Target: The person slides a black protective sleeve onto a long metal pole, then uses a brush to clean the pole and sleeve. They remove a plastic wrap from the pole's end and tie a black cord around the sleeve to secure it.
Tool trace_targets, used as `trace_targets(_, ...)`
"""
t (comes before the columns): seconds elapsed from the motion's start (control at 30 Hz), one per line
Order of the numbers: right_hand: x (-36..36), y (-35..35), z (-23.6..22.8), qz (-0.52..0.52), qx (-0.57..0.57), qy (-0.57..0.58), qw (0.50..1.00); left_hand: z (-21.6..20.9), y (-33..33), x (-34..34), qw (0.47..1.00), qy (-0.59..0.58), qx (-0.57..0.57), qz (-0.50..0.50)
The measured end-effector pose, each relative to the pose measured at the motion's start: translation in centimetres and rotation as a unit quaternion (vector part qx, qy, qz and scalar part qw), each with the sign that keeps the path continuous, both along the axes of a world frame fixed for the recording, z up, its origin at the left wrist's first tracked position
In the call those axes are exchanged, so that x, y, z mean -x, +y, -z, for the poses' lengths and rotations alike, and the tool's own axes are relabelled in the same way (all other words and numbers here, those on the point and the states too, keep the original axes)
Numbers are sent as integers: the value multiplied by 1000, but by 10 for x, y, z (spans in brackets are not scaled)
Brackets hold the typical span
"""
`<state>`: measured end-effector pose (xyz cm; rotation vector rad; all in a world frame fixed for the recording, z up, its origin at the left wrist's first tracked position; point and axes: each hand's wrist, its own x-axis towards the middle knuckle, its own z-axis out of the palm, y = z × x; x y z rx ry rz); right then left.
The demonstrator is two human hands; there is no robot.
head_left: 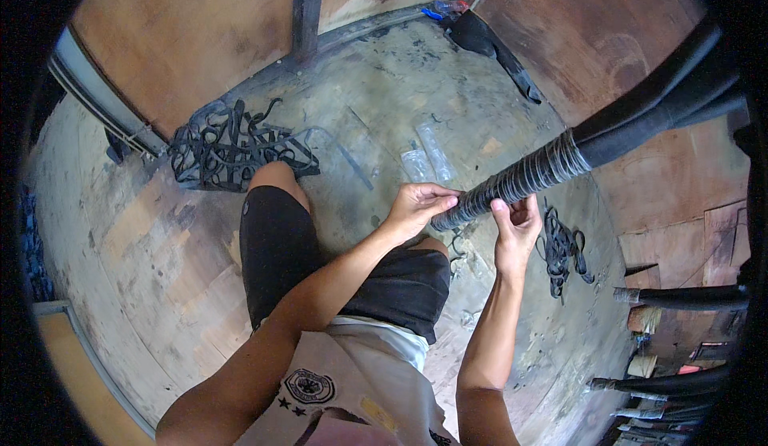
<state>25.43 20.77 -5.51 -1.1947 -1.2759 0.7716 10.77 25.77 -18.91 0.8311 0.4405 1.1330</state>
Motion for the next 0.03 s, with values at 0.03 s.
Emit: trace_targets(0.03,2,2,0,-4,3,-3,1000,-1,-3,0,1000,-4,-3,-2)
